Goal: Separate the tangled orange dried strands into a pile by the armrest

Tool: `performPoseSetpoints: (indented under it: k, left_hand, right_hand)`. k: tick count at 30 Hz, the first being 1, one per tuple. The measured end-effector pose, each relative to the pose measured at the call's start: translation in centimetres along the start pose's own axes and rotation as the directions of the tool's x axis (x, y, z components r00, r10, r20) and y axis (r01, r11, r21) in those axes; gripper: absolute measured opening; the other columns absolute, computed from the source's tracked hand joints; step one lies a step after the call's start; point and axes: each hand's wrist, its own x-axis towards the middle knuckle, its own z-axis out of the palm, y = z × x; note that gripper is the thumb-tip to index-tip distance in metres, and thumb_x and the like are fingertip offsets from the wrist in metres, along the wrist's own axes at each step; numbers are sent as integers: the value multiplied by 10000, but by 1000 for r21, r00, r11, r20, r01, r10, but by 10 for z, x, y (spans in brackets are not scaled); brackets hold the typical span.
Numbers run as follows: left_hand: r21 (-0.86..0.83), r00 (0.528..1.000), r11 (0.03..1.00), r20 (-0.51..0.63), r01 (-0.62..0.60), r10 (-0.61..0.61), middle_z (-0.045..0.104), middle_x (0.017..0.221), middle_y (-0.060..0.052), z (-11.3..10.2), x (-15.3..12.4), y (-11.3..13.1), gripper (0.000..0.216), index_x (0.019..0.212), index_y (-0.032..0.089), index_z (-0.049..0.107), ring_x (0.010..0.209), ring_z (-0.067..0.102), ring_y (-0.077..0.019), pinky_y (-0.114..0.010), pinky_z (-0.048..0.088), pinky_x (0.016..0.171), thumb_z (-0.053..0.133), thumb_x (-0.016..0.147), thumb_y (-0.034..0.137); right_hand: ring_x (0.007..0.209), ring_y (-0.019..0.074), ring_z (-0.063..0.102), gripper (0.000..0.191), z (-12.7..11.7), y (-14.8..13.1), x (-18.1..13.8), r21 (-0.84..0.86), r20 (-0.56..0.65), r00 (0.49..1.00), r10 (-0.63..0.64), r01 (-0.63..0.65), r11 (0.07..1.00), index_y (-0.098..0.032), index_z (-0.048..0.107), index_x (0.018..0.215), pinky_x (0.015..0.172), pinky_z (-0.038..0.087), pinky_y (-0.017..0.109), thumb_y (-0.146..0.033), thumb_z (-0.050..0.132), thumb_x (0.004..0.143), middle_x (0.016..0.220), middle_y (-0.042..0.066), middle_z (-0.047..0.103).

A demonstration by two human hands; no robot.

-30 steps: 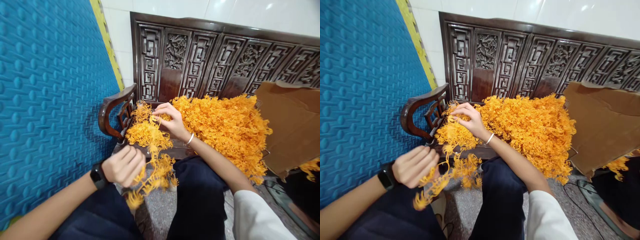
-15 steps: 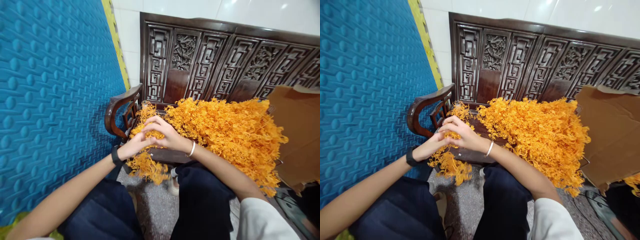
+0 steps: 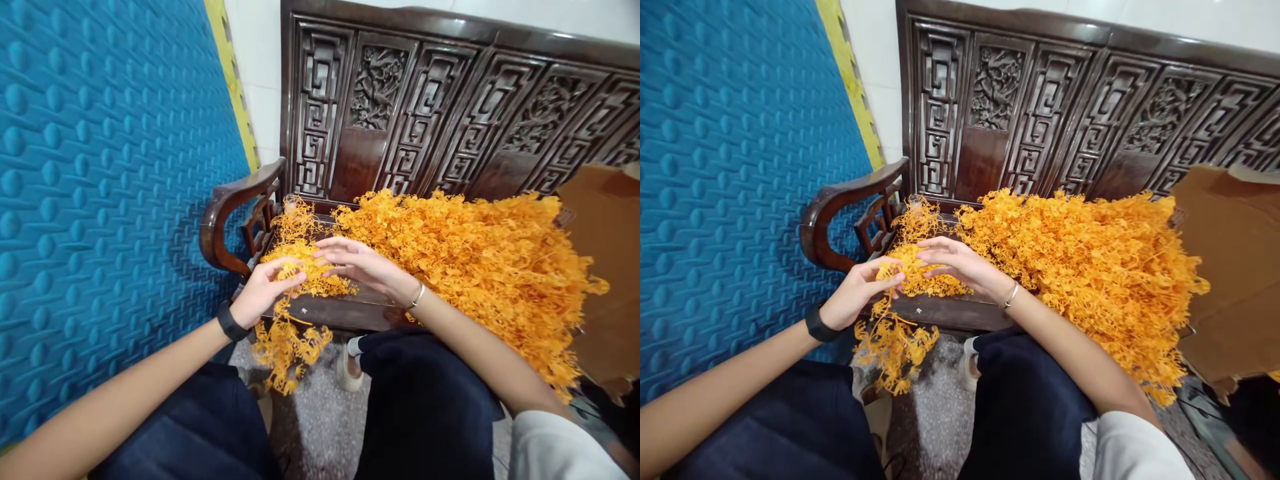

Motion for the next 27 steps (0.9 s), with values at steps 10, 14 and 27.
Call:
performPoseSetpoints:
  k: [10,14,27]
  left_hand:
    - [240,963,933,109,-268,248,617,1009,-59,-7,16,-7,277,945,151,614,816,568,-147,-239,461,678,678,703,269]
    - [190,981,969,142,-156,130,600,792,-2,-8,17,-11,304,947,170,552,665,563,-112,-223,445,621,687,685,248]
    - [378,981,905,88,-193,173,388,467,68,-3,16,-17,283,795,155,579,372,362,-57,-178,299,389,442,864,393]
  right_hand:
    - [684,92,604,203,-3,19,19,-182,-40,999,3,-11,983,-157,648,820,694,481,253,-224,719,641,718,2,648]
    - [655,70,570,222,-9,23,25,-213,-122,980,-156,128,969,-156,623,758,685,465,241,-219,753,589,712,-23,621]
    - [606,81,583,152,6,24,36,-168,14,978,-209,208,963,-163,507,755,601,457,239,-195,646,701,646,-29,612]
